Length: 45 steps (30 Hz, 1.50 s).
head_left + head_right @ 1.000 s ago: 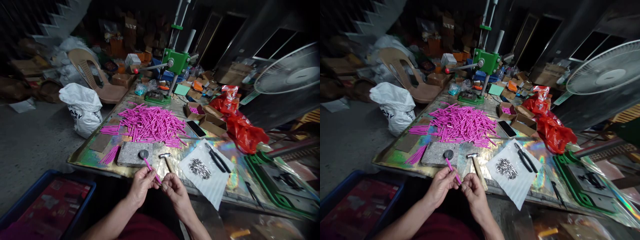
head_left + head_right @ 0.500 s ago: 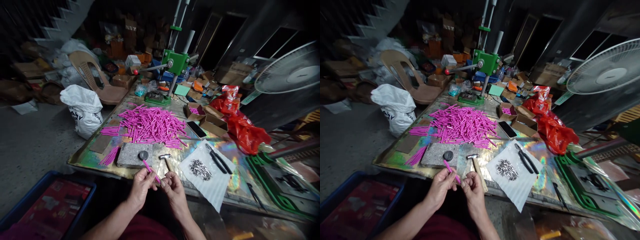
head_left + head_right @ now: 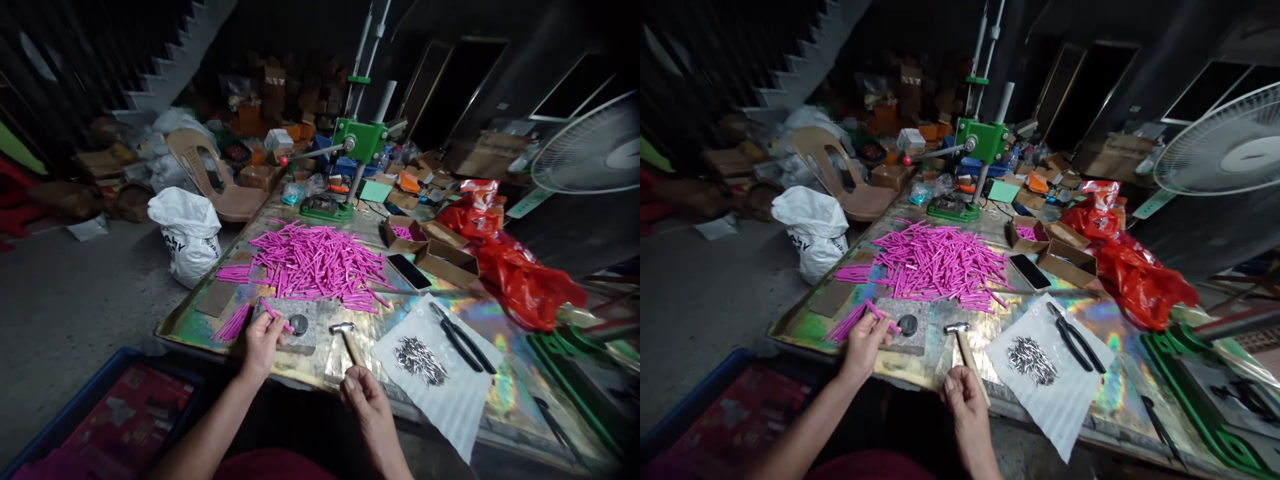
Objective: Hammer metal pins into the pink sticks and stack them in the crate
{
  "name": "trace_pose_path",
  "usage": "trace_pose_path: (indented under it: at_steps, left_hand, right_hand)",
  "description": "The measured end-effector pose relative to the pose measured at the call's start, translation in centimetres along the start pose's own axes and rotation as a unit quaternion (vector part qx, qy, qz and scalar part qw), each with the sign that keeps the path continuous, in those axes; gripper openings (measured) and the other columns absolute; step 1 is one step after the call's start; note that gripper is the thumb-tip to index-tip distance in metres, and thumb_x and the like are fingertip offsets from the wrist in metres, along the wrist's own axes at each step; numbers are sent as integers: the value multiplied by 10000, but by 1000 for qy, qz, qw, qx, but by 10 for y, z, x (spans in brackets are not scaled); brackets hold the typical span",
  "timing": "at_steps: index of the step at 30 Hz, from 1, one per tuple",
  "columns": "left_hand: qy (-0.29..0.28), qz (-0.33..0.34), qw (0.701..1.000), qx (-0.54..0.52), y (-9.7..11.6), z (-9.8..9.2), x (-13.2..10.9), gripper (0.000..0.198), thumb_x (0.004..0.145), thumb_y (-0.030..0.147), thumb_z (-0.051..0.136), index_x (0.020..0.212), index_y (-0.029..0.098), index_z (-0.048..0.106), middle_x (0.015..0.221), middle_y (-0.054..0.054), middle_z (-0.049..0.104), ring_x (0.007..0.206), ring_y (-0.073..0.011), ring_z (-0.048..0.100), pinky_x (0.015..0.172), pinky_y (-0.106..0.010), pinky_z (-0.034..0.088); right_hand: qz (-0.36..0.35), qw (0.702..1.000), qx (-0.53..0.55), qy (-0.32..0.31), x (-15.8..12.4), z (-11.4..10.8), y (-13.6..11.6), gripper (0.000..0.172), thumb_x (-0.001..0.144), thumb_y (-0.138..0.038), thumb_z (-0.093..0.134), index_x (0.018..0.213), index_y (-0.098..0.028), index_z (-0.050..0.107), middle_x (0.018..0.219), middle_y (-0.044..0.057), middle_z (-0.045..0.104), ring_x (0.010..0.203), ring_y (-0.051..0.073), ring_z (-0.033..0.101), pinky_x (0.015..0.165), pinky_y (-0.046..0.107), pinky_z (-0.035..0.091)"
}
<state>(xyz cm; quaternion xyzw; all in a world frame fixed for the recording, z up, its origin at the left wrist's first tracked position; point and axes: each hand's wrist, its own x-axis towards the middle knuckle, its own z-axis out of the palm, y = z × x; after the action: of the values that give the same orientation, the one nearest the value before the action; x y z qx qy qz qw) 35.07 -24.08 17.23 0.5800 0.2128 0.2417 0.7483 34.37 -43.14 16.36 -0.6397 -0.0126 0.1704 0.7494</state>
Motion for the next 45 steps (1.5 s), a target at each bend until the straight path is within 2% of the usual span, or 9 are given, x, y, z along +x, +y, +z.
trace_pose_path:
  at_steps: [8, 19, 23, 27, 32, 36, 40, 42, 45]
  left_hand:
    - [-23, 70, 995, 70, 1, 1, 15, 125, 676, 279, 547, 634, 163, 525, 502, 47, 566, 361, -55, 413, 403, -176, 341]
    - [-34, 88, 991, 96, 4, 3, 13, 86, 698, 237, 519, 642, 173, 531, 455, 64, 519, 389, -75, 451, 433, -185, 374]
    - [-43, 102, 987, 115, 4, 1, 13, 84, 710, 222, 520, 643, 174, 537, 461, 59, 530, 414, -84, 482, 449, -188, 388]
    - [-39, 110, 985, 123, 0, 0, 14, 81, 722, 222, 513, 664, 173, 542, 505, 46, 568, 413, -82, 492, 459, -191, 404]
    - [-35, 128, 978, 162, -4, -2, 13, 109, 744, 236, 493, 670, 175, 543, 529, 34, 578, 445, -98, 525, 479, -206, 431]
    - [-70, 182, 945, 263, 1, -4, 12, 117, 763, 216, 472, 686, 183, 554, 596, 12, 594, 503, -114, 556, 514, -219, 443]
    - [-144, 274, 881, 359, 15, -2, 13, 161, 777, 186, 439, 678, 184, 565, 607, -9, 582, 562, -131, 559, 540, -224, 432]
    - [-168, 307, 856, 381, 20, 0, 14, 180, 780, 162, 431, 659, 181, 563, 596, -13, 574, 575, -135, 554, 545, -223, 421]
    - [-185, 337, 836, 391, 22, 2, 15, 195, 781, 128, 424, 648, 181, 555, 588, -13, 566, 579, -134, 547, 551, -218, 412]
  right_hand:
    - [16, 1000, -18, 13, -3, -6, 7, 298, 663, -457, 602, 645, -190, 471, 531, -53, 412, 502, 104, 365, 486, 211, 296]
    - [-14, 997, -73, 16, -1, -12, 8, 294, 678, -451, 577, 597, -188, 474, 518, -34, 445, 489, 112, 381, 477, 222, 324]
    - [-46, 992, -103, 60, 6, -25, -3, 304, 669, -470, 571, 597, -188, 484, 490, -46, 428, 453, 102, 368, 441, 216, 312]
    - [-32, 988, -123, 88, 16, -43, -12, 294, 684, -465, 559, 613, -198, 459, 471, -64, 400, 408, 89, 341, 396, 209, 287]
    - [-52, 971, -204, 110, 24, -56, -8, 279, 704, -467, 515, 630, -202, 467, 498, -51, 425, 444, 109, 388, 427, 223, 330]
    - [-56, 914, -390, 97, 32, -57, -3, 255, 719, -462, 474, 717, -213, 528, 600, 7, 559, 570, 183, 522, 552, 281, 385]
    - [-91, 841, -533, 31, 40, -53, 3, 211, 706, -407, 503, 787, -219, 557, 754, 62, 604, 667, 221, 564, 593, 302, 380]
    - [-98, 828, -551, 33, 44, -53, 7, 192, 685, -352, 537, 823, -219, 554, 738, 54, 600, 596, 199, 553, 542, 280, 357]
    - [-74, 842, -531, 59, 49, -55, 9, 156, 642, -275, 561, 785, -211, 556, 602, 12, 572, 493, 166, 513, 491, 257, 313]
